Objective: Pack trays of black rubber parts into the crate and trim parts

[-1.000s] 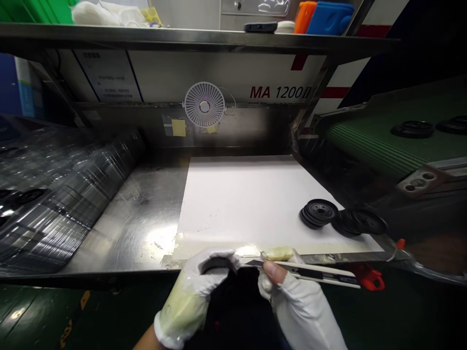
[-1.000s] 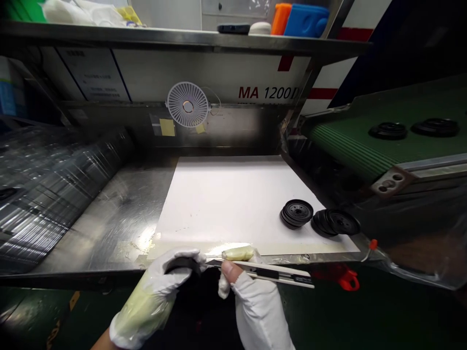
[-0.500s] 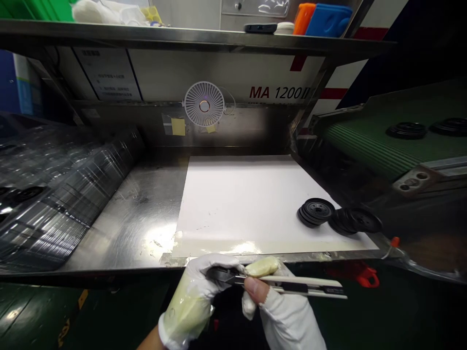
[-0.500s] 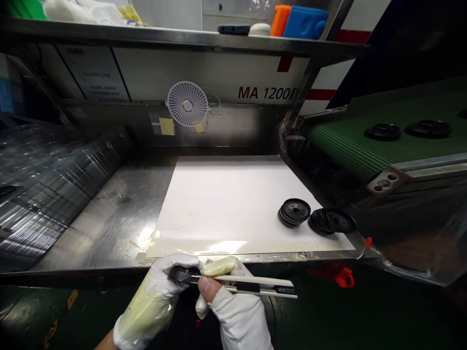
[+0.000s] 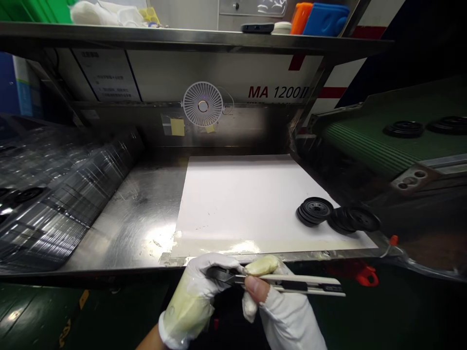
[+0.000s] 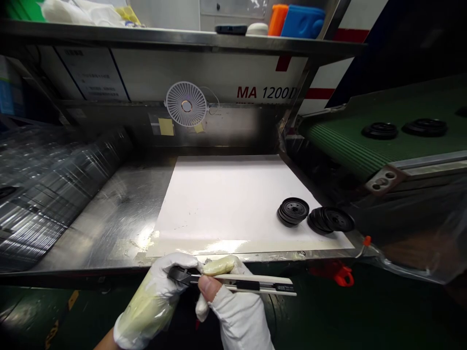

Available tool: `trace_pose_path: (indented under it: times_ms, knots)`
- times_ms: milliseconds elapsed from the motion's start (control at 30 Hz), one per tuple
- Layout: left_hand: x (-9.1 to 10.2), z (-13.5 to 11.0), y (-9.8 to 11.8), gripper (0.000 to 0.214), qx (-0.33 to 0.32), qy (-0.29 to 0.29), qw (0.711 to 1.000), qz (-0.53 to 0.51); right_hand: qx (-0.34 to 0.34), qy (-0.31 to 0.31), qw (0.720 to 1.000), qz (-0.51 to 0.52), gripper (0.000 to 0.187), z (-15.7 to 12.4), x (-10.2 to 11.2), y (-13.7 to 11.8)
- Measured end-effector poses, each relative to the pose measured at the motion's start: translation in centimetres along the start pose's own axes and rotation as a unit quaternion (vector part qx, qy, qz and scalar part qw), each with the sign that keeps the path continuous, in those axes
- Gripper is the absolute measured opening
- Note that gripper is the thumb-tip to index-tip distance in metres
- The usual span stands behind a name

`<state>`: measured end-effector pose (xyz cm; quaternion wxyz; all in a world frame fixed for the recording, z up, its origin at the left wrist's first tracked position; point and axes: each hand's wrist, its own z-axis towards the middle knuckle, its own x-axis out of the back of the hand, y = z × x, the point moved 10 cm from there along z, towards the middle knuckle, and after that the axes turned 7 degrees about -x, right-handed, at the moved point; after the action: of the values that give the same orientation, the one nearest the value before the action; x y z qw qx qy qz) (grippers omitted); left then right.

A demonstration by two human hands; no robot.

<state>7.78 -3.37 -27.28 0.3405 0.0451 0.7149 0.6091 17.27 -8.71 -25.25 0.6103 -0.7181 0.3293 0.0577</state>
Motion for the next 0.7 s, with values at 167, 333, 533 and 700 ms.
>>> trace_pose_path:
  times_ms: [167,333,533,700]
  knots:
    - [0.2,0.0,0.2,0.008,-0.001,0.010,1.000,-0.003,-0.024,-0.007,1.000,-0.010,0.031,0.0,0.0,0.2]
    - [-0.5,-0.1,0.8,0.017,0.026,-0.031,0.999,0.019,-0.030,-0.040,0.997,-0.055,0.028,-0.3,-0.1,-0.9]
    - [-3.8,-1.0,1.5,0.023,0.064,-0.167,0.984,0.013,-0.066,-0.089,0.992,-0.065,0.037,0.0,-0.5,-0.9]
    - [-4.1,-1.1,1.3,0.023,0.055,-0.188,0.981,0.004,-0.067,-0.103,0.989,-0.077,0.036,0.0,-1.0,-0.7]
